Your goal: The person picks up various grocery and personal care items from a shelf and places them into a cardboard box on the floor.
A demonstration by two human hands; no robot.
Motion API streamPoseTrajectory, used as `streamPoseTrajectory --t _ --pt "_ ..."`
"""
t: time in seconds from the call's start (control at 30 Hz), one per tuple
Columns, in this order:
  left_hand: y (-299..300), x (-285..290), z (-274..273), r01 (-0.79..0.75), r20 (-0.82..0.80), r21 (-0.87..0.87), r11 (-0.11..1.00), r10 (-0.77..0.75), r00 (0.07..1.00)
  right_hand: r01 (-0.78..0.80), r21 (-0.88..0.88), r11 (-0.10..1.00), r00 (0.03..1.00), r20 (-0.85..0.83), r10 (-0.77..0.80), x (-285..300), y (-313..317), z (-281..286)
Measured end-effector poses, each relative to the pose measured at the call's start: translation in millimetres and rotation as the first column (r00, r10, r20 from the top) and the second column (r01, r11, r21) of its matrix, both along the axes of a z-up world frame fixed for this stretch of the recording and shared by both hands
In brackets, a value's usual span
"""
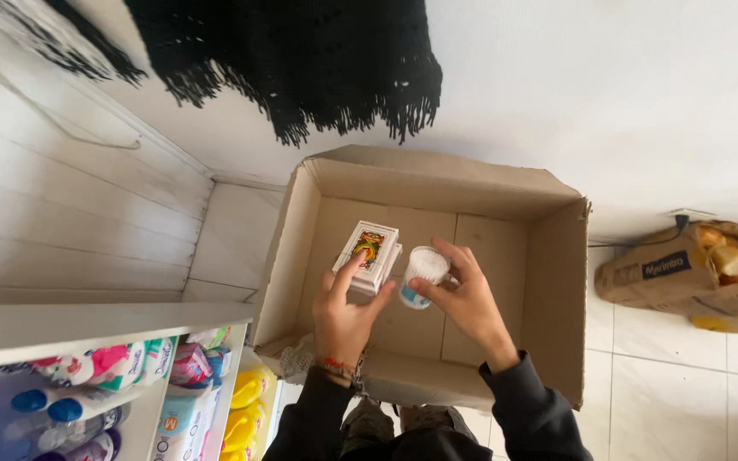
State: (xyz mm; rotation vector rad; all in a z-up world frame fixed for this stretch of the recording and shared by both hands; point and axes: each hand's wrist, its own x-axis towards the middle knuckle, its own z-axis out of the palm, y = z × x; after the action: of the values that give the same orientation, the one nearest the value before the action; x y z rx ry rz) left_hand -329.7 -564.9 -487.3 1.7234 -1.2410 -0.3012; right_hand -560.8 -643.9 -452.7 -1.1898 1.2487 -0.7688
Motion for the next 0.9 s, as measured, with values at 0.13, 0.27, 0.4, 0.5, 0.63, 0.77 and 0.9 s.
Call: streamPoseTrajectory --t 0.13,0.27,0.4,0.5,0.63,0.77,0.9 --pt "-25 8 -109 -0.09 0.022 0.117 0.989 0.088 0.996 0.065 -0.032 0.997 0.997 -0.037 -0.067 17 -2 -67" --pt "-38 22 -177 -0.078 0.003 0.243 0.967 0.079 0.997 0.06 0.055 0.997 0.995 -0.08 -0.055 31 -17 -120" --pt "-56 45 -226 -0.005 -0.097 0.616 0.787 0.083 0.992 -0.016 0.242 0.97 0.994 -0.104 0.042 48 -33 -174" --pt "-80 48 -279 -0.04 -0.106 0.641 0.767 0.14 0.985 -0.062 0.247 0.967 0.986 -0.137 0.099 67 -56 -231" --pt "-92 36 -315 -0.092 -0.088 0.57 0.817 0.172 0.981 -0.077 0.178 0.981 0.966 -0.23 0.117 75 -78 -290" --pt "-96 50 -315 0.045 -0.125 0.454 0.89 0.014 0.992 -0.057 0.088 0.994 0.92 -0.381 0.087 84 -91 -287" --pt "-114 34 -327 0.157 -0.133 0.407 0.9 -0.112 0.985 -0.032 0.051 0.998 0.882 -0.469 0.053 75 -98 -317"
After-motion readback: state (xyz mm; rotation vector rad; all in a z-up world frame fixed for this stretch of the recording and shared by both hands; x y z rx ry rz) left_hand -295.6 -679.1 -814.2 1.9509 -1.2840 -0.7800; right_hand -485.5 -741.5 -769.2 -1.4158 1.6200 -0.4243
